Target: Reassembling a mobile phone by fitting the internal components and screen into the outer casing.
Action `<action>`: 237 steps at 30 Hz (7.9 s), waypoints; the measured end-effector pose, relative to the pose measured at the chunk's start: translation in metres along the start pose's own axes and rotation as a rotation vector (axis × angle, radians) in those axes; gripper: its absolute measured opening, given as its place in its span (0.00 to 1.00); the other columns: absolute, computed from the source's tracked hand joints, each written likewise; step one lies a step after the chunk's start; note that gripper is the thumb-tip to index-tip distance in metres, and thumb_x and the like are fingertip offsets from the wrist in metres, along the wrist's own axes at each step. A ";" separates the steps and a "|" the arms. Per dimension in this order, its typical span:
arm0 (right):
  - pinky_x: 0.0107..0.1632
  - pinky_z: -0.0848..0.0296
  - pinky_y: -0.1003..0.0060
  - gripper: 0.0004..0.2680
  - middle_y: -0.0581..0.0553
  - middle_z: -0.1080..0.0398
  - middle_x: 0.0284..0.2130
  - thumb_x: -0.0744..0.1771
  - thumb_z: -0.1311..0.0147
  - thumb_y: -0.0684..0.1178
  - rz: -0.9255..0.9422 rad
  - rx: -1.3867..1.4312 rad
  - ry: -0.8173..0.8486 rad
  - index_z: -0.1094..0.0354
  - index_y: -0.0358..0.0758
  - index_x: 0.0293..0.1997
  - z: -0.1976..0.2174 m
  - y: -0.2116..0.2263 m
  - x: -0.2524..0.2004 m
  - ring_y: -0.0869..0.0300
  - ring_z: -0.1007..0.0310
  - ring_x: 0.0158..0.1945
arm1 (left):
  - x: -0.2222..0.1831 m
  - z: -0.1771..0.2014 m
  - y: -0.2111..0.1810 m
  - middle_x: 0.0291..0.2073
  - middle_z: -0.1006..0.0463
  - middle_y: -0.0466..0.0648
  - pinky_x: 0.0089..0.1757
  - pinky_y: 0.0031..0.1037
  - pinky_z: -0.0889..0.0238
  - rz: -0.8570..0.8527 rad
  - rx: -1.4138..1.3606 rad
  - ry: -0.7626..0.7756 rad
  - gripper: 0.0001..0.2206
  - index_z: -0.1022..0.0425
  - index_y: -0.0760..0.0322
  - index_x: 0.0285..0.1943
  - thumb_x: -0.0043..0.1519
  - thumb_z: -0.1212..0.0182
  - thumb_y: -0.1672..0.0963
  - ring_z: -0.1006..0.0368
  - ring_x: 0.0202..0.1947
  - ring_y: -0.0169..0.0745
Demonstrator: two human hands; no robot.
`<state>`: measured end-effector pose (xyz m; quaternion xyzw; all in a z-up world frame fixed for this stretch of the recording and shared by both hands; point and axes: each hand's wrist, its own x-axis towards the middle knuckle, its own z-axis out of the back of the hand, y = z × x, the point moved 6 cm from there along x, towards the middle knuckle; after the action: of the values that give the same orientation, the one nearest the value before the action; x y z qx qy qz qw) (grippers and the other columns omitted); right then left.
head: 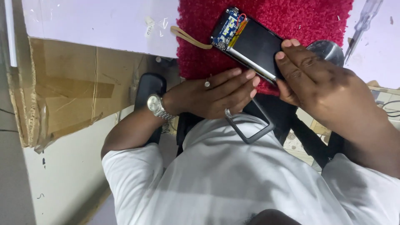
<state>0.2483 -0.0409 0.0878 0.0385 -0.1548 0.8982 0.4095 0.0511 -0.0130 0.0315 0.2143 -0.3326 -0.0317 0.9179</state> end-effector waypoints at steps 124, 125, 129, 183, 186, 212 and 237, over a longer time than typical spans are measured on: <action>0.78 0.47 0.33 0.42 0.18 0.35 0.66 0.64 0.26 0.51 -0.380 0.617 0.004 0.61 0.17 0.78 -0.035 -0.014 0.009 0.26 0.38 0.71 | -0.012 -0.028 0.131 0.53 0.27 0.58 0.41 0.43 0.39 0.851 -0.071 0.364 0.28 0.37 0.66 0.64 0.71 0.18 0.51 0.29 0.48 0.58; 0.78 0.47 0.33 0.42 0.18 0.35 0.66 0.64 0.26 0.51 -0.382 0.618 -0.001 0.61 0.17 0.78 -0.035 -0.020 0.005 0.26 0.38 0.71 | -0.011 -0.023 0.137 0.53 0.27 0.58 0.41 0.43 0.39 0.847 -0.068 0.366 0.28 0.37 0.66 0.64 0.71 0.18 0.51 0.29 0.48 0.58; 0.77 0.44 0.35 0.42 0.23 0.35 0.68 0.67 0.29 0.45 -0.158 0.636 -0.104 0.70 0.34 0.84 -0.017 -0.031 0.000 0.32 0.35 0.68 | 0.011 -0.008 0.139 0.45 0.32 0.59 0.37 0.41 0.46 0.674 -0.443 0.306 0.06 0.36 0.69 0.56 0.76 0.43 0.61 0.38 0.39 0.52; 0.63 0.24 0.46 0.24 0.24 0.31 0.56 0.71 0.35 0.55 -0.511 0.713 -0.697 0.33 0.20 0.67 0.037 0.036 0.022 0.37 0.26 0.58 | 0.027 0.016 0.044 0.83 0.43 0.55 0.86 0.49 0.43 0.757 -1.072 -0.144 0.46 0.61 0.56 0.90 0.68 0.55 0.34 0.41 0.86 0.52; 0.60 0.23 0.47 0.23 0.26 0.28 0.53 0.71 0.40 0.57 -0.517 0.636 -0.734 0.31 0.22 0.65 0.038 0.038 0.026 0.39 0.25 0.55 | 0.034 0.027 0.047 0.82 0.39 0.58 0.84 0.49 0.43 0.802 -1.087 -0.121 0.39 0.56 0.61 0.88 0.76 0.52 0.39 0.39 0.85 0.57; 0.48 0.17 0.50 0.21 0.31 0.23 0.46 0.67 0.36 0.58 -0.720 0.549 -1.001 0.23 0.24 0.56 0.033 0.065 0.044 0.41 0.18 0.45 | 0.044 0.056 0.053 0.66 0.26 0.74 0.61 0.58 0.32 0.882 -0.831 -0.038 0.30 0.42 0.83 0.78 0.71 0.54 0.52 0.27 0.65 0.77; 0.52 0.19 0.45 0.19 0.28 0.27 0.49 0.72 0.53 0.53 -0.598 0.457 -0.872 0.27 0.20 0.58 0.030 0.068 0.047 0.34 0.21 0.52 | 0.037 0.054 0.050 0.70 0.28 0.70 0.63 0.50 0.32 0.913 -0.779 0.031 0.31 0.42 0.78 0.80 0.72 0.49 0.51 0.28 0.69 0.70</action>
<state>0.1645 -0.0586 0.1083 0.5349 -0.0935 0.6553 0.5251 0.0421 0.0044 0.1113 -0.3019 -0.3416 0.2496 0.8543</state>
